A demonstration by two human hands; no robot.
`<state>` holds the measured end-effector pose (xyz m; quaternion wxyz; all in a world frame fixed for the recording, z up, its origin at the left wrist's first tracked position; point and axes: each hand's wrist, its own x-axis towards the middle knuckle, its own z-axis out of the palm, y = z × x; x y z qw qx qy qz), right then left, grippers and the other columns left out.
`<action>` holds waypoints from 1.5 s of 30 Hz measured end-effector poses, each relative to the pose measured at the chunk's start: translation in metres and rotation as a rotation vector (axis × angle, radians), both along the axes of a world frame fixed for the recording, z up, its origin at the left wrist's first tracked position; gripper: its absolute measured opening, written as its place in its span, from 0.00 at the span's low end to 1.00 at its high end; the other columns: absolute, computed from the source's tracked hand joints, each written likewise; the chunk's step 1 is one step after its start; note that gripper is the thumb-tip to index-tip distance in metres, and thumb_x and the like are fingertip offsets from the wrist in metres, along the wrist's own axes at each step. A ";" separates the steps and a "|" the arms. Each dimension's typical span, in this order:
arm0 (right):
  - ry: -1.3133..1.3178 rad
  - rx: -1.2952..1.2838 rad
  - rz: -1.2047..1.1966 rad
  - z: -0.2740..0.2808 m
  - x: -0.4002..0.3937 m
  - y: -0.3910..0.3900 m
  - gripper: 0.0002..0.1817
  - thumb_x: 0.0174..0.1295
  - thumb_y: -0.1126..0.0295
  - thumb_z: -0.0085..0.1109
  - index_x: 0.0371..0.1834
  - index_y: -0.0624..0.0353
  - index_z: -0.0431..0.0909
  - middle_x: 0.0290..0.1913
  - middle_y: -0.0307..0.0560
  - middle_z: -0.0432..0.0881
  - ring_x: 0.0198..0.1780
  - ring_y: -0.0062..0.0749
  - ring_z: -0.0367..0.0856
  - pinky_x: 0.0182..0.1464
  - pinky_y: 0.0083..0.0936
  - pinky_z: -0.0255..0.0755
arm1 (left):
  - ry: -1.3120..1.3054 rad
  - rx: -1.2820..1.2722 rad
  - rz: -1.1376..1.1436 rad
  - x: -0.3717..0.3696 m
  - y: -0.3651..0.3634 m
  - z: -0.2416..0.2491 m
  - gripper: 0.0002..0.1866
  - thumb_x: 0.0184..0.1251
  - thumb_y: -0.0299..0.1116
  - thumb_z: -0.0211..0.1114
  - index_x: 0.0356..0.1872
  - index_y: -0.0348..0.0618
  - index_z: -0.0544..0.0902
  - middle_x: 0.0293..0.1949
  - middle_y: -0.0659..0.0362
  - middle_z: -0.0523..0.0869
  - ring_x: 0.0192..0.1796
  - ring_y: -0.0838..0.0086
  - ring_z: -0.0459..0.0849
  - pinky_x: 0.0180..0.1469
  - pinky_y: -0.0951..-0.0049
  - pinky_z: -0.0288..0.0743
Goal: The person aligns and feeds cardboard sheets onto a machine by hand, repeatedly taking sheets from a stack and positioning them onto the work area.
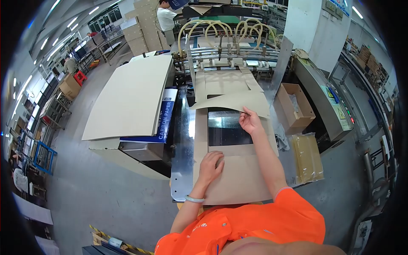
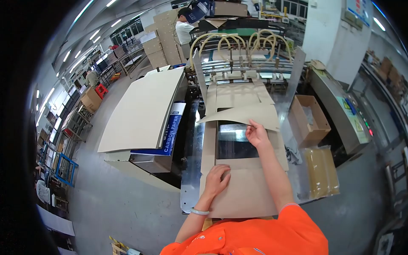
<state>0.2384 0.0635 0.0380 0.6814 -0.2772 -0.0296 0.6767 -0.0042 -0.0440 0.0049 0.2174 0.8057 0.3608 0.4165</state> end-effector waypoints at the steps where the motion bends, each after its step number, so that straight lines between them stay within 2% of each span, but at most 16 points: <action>1: 0.007 -0.004 0.000 -0.001 0.000 0.001 0.04 0.59 0.73 0.59 0.33 0.60 0.74 0.22 0.41 0.75 0.22 0.21 0.72 0.23 0.14 0.69 | -0.004 0.000 -0.002 0.000 0.000 -0.001 0.11 0.51 0.26 0.62 0.38 0.38 0.81 0.43 0.57 0.83 0.47 0.64 0.79 0.51 0.71 0.72; 14: 0.040 0.044 0.052 -0.016 0.010 0.015 0.04 0.58 0.73 0.59 0.31 0.60 0.75 0.21 0.41 0.76 0.21 0.22 0.72 0.23 0.15 0.69 | -0.005 -0.009 0.002 0.000 0.001 -0.004 0.10 0.53 0.26 0.61 0.38 0.38 0.82 0.44 0.56 0.83 0.47 0.63 0.79 0.51 0.71 0.72; 24: -0.065 -0.157 -0.005 -0.064 0.023 0.015 0.03 0.59 0.75 0.59 0.33 0.60 0.75 0.23 0.40 0.78 0.22 0.21 0.75 0.24 0.15 0.70 | -0.007 -0.034 0.017 0.000 -0.001 0.002 0.10 0.53 0.26 0.62 0.37 0.38 0.82 0.43 0.57 0.83 0.46 0.65 0.79 0.51 0.73 0.72; 34: -0.420 -0.218 0.418 -0.025 0.002 -0.014 0.11 0.59 0.70 0.59 0.43 0.63 0.76 0.32 0.45 0.82 0.25 0.21 0.75 0.26 0.14 0.70 | -0.037 -0.012 0.016 -0.001 0.002 -0.004 0.09 0.52 0.26 0.62 0.37 0.39 0.81 0.43 0.57 0.83 0.45 0.65 0.79 0.50 0.72 0.73; 38: -0.876 -0.125 0.533 -0.004 -0.030 -0.017 0.13 0.59 0.68 0.59 0.44 0.63 0.77 0.35 0.44 0.83 0.26 0.18 0.74 0.26 0.11 0.67 | -0.028 -0.003 0.003 -0.001 0.003 -0.003 0.09 0.52 0.25 0.62 0.37 0.39 0.81 0.42 0.58 0.83 0.45 0.65 0.79 0.50 0.72 0.73; 40: -0.997 -0.023 0.542 0.000 -0.049 -0.011 0.10 0.57 0.67 0.61 0.38 0.62 0.79 0.31 0.42 0.82 0.26 0.16 0.72 0.26 0.10 0.65 | -0.026 -0.001 0.016 -0.001 0.003 -0.004 0.09 0.52 0.25 0.62 0.36 0.39 0.81 0.42 0.58 0.83 0.45 0.65 0.79 0.49 0.72 0.73; 41: -0.998 -0.020 0.550 0.007 -0.062 -0.009 0.10 0.57 0.67 0.61 0.38 0.62 0.79 0.31 0.42 0.82 0.26 0.16 0.72 0.26 0.10 0.65 | -0.025 0.002 0.017 -0.001 0.003 -0.004 0.09 0.51 0.25 0.62 0.36 0.39 0.81 0.42 0.58 0.83 0.45 0.65 0.79 0.49 0.72 0.73; 43: -1.165 0.182 0.540 0.032 -0.092 -0.010 0.09 0.57 0.67 0.61 0.32 0.62 0.80 0.27 0.41 0.80 0.26 0.16 0.72 0.25 0.10 0.64 | -0.025 0.006 0.018 -0.001 0.003 -0.004 0.09 0.51 0.25 0.62 0.36 0.39 0.80 0.41 0.58 0.83 0.45 0.65 0.79 0.49 0.72 0.72; 45: -1.233 0.319 0.510 0.062 -0.124 -0.016 0.09 0.55 0.67 0.62 0.30 0.63 0.80 0.23 0.40 0.79 0.26 0.19 0.73 0.28 0.12 0.67 | -0.031 0.000 0.022 -0.001 0.003 -0.003 0.09 0.51 0.25 0.61 0.36 0.39 0.80 0.41 0.58 0.83 0.45 0.65 0.79 0.49 0.72 0.72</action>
